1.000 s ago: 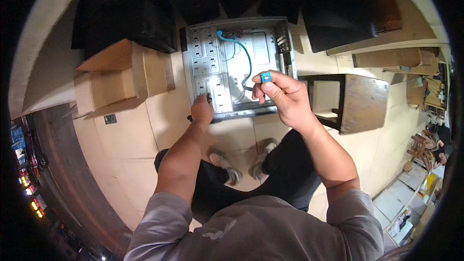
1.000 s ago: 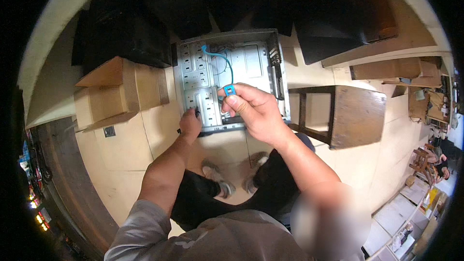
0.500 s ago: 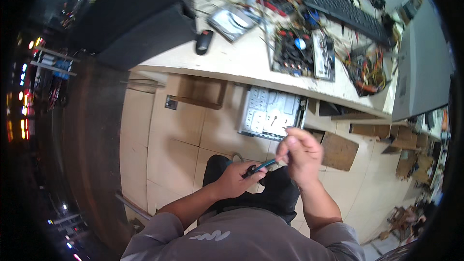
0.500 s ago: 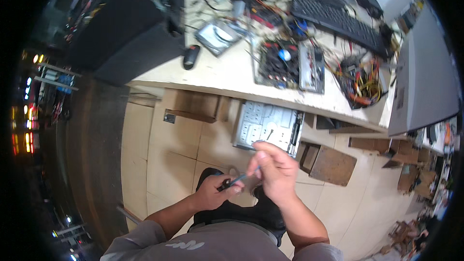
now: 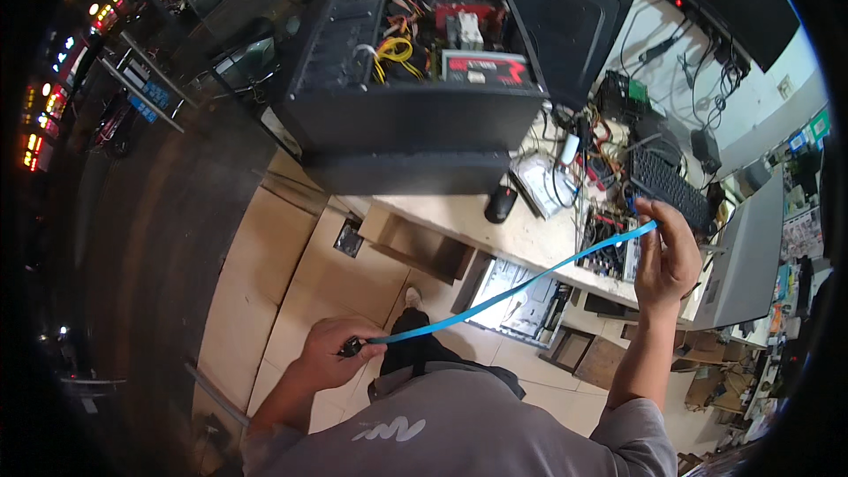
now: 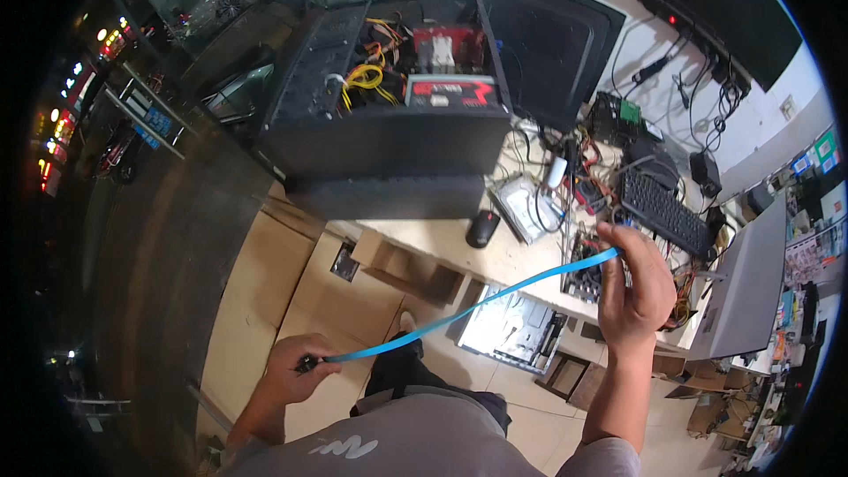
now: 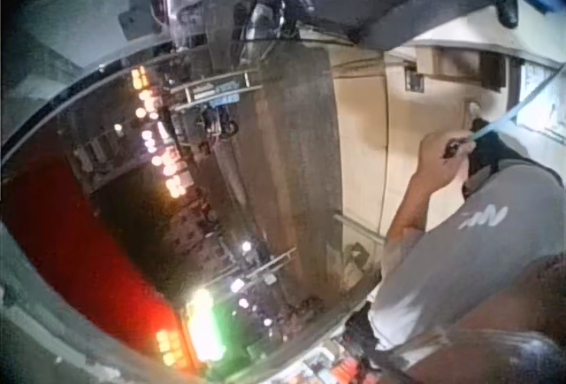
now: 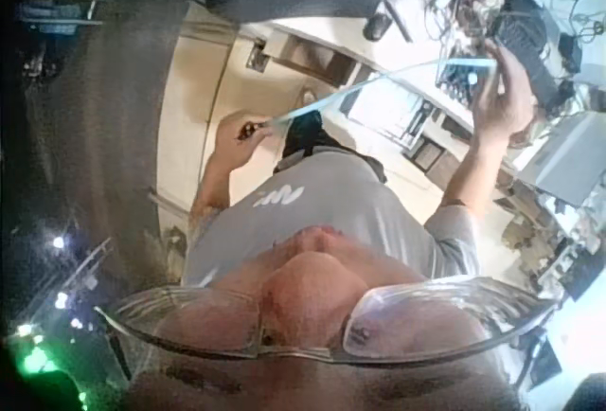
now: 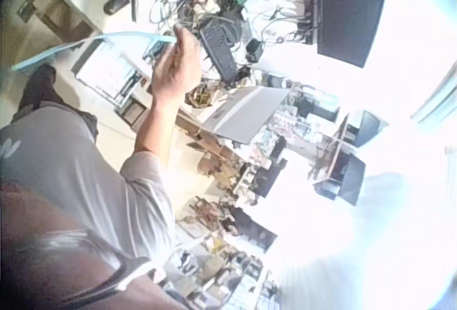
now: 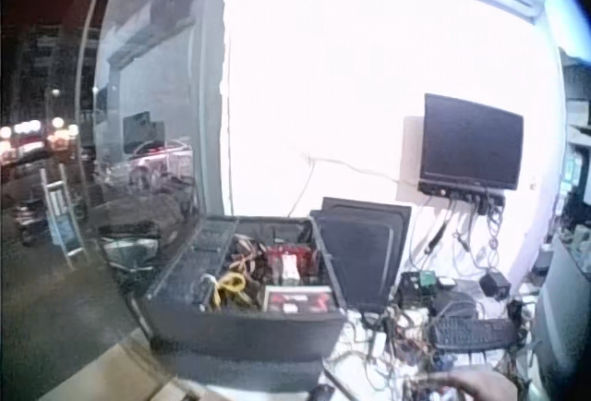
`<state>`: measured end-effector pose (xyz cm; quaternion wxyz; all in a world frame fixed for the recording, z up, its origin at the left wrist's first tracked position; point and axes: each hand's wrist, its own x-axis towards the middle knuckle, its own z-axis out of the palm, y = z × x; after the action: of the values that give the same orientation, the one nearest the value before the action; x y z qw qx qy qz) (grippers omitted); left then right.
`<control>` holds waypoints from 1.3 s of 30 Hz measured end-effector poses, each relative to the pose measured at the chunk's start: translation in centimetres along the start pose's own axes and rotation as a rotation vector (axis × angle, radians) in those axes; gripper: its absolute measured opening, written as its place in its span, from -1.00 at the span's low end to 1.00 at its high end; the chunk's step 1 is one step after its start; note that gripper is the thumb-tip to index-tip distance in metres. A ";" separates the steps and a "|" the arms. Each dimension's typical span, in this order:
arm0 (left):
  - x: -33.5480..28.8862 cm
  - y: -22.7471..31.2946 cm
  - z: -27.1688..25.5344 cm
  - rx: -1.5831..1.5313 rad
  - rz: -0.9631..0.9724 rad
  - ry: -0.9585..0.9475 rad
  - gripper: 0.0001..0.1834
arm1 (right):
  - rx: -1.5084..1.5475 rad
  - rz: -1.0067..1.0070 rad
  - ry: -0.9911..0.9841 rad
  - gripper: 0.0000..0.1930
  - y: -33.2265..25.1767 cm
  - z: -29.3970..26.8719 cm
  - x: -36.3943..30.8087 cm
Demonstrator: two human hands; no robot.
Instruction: The person types on a keyboard, then opens a computer case and manipulates internal cables and components. They later sit on the floor to work on another computer case, handling wires and parts.
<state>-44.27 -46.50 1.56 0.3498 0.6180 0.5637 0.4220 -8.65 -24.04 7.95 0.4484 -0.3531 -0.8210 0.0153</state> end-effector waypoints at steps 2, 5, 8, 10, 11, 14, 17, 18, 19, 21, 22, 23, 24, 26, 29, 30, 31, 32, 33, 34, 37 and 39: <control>4.0 0.4 -3.9 0.251 0.171 0.017 -0.78 | -0.223 -0.108 0.060 -0.75 -0.7 2.0 2.9; 8.3 -0.1 -7.4 0.425 0.231 0.117 -0.76 | -0.349 -0.115 0.121 -0.77 -1.0 4.9 6.0; 11.1 0.6 -10.7 0.490 0.173 0.111 -0.79 | -0.304 -0.011 0.110 -0.77 -0.4 7.4 8.4; 12.2 0.8 -12.6 0.514 0.170 0.093 -0.79 | -0.229 0.036 0.097 -0.75 0.0 8.9 9.5; 12.8 1.3 -13.7 0.524 0.154 0.066 -0.81 | -0.228 0.023 0.082 -0.75 -0.2 9.5 10.3; 14.4 2.5 -15.2 0.481 0.152 0.189 -0.84 | -0.142 0.028 0.053 -0.77 -0.1 11.3 12.5; 14.8 1.8 -15.9 0.282 0.028 0.396 -0.90 | 0.010 0.091 -0.028 -0.86 0.1 12.5 14.3; 15.0 1.7 -15.9 0.238 -0.017 0.478 -0.91 | 0.088 0.131 -0.142 -0.92 0.0 12.5 15.1; 15.6 1.6 -16.2 0.114 -0.017 0.545 -0.88 | 0.191 0.129 -0.258 -0.92 0.0 12.4 15.8; 17.8 3.4 -15.5 -0.133 -0.032 0.705 -0.87 | 0.387 0.058 -0.422 -0.88 0.4 13.0 17.1; 19.1 4.1 -15.3 -0.258 -0.037 0.780 -0.87 | 0.475 -0.003 -0.469 -0.85 0.3 13.6 17.7; 20.2 4.5 -15.1 -0.284 0.032 0.736 -0.84 | 0.557 -0.036 -0.495 -0.86 -0.5 14.4 18.7; 21.5 4.7 -15.0 -0.292 0.032 0.630 -0.83 | 0.615 -0.054 -0.502 -0.86 -1.2 15.5 19.4; 24.7 5.2 -14.6 -0.307 0.030 0.411 -0.80 | 0.619 -0.185 -0.571 -0.89 -2.6 17.4 21.4; 29.9 6.9 -13.1 0.018 0.017 0.284 -0.72 | 0.731 -0.223 -0.666 -0.90 -3.9 21.0 24.5; 31.1 7.1 -13.1 0.023 -0.019 0.230 -0.71 | 0.775 -0.219 -0.647 -0.90 -3.9 22.1 25.6; 31.9 5.6 -14.0 0.090 0.048 0.106 -0.78 | 0.831 -0.118 -0.682 -0.88 -4.0 22.3 27.1; 33.4 5.5 -14.8 0.162 0.019 0.092 -0.81 | 0.829 -0.152 -0.634 -0.82 -3.0 23.4 28.0; 34.4 5.5 -15.6 0.230 -0.023 0.094 -0.83 | 0.888 -0.007 -0.870 -0.80 -2.5 23.4 30.1; 35.4 5.5 -16.4 0.298 -0.067 0.096 -0.86 | 0.939 0.144 -1.108 -0.77 -1.6 23.4 32.2; 40.9 4.6 -18.7 0.119 -0.082 0.449 -0.87 | 0.735 0.437 -0.850 -0.75 4.0 26.6 35.8; 45.3 2.6 -20.5 -0.199 0.026 0.588 -0.77 | 0.414 0.253 -0.700 -0.78 7.2 30.9 37.0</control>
<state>-61.64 -2.77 17.82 0.2252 0.4392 0.5885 0.6403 -40.54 12.37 13.91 0.1988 -0.3269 -0.8536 0.3536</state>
